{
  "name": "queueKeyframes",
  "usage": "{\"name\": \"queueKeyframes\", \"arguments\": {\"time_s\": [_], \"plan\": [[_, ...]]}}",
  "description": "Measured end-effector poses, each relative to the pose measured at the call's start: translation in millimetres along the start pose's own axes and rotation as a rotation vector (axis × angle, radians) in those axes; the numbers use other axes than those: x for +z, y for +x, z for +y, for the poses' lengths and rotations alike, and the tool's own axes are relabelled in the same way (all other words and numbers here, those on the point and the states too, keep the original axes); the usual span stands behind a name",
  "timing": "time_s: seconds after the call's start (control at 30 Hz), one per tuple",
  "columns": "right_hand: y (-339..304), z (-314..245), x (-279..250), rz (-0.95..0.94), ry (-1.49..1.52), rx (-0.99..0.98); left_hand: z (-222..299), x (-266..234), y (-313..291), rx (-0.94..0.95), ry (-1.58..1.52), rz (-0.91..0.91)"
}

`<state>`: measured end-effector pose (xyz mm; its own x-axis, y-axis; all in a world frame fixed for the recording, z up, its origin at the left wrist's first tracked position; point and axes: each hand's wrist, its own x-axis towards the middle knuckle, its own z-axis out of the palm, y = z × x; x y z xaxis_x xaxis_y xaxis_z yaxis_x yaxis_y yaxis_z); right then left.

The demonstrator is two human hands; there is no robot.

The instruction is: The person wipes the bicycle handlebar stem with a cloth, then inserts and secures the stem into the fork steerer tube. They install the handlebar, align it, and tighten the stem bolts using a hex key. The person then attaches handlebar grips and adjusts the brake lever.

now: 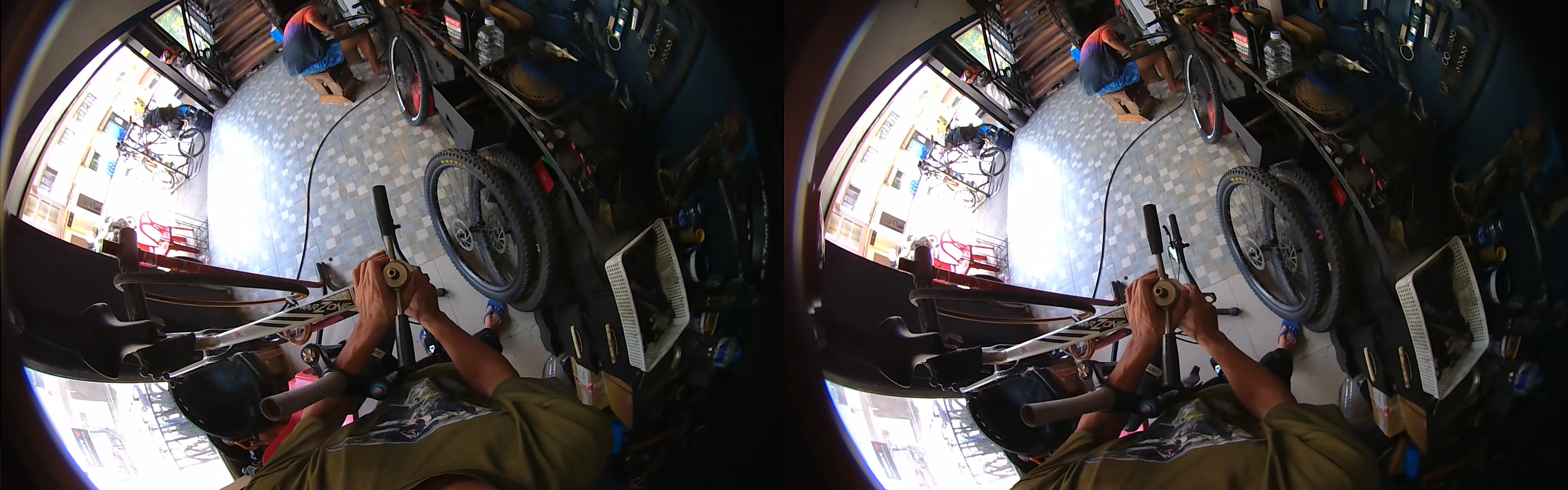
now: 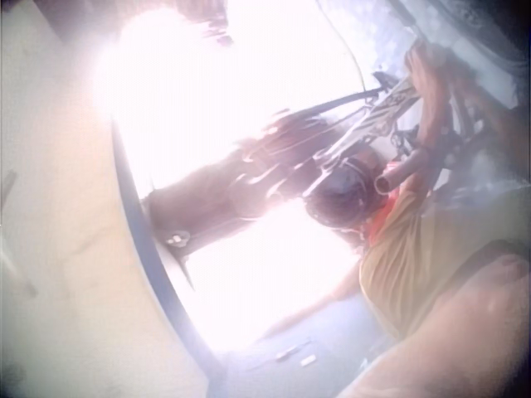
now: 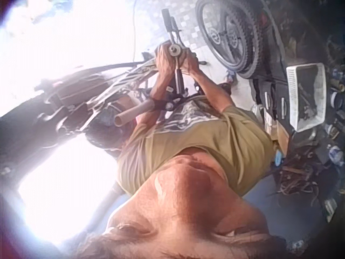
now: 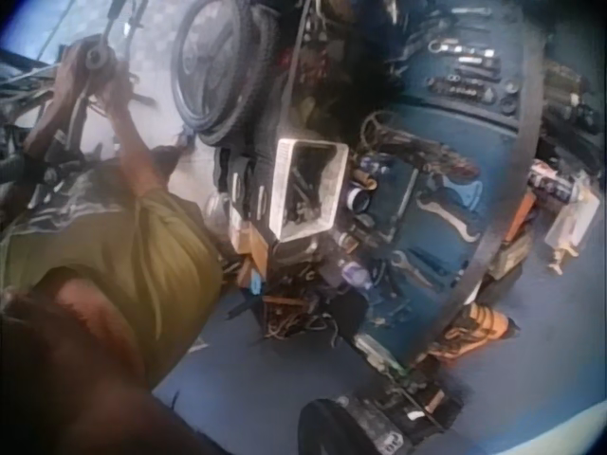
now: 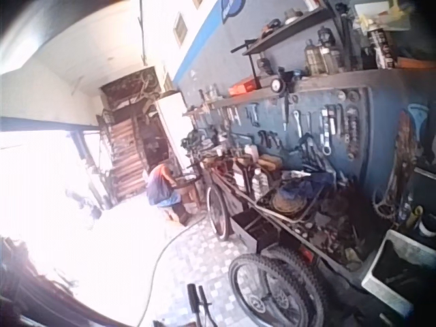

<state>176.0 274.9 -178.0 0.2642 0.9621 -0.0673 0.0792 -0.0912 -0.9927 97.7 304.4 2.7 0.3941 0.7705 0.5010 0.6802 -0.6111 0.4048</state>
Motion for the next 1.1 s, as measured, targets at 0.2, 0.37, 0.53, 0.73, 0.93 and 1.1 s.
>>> {"name": "queueKeyframes", "arguments": {"time_s": [0.2, 0.37, 0.53, 0.73, 0.93, 1.1], "plan": [[-8, -19, -21, -0.039, -0.273, -0.158, 2, 1, -4, -0.077, 0.008, -0.039], [-8, -27, -22, -0.068, -0.336, -0.032, 3, 2, -5, -0.089, 0.028, -0.021], [-2, -1, -12, 0.059, -0.44, -0.371, 0, 4, -8, -0.076, 0.022, -0.012], [-1, 18, -4, 0.012, -0.293, -0.293, 12, -1, -7, -0.084, 0.005, 0.065], [-14, 16, -19, 0.06, -0.373, -0.157, 22, -32, 9, -0.232, -0.233, 0.095], [2, 26, -30, -0.096, -0.333, -0.104, 25, -42, 14, -0.179, -0.25, 0.125]]}}
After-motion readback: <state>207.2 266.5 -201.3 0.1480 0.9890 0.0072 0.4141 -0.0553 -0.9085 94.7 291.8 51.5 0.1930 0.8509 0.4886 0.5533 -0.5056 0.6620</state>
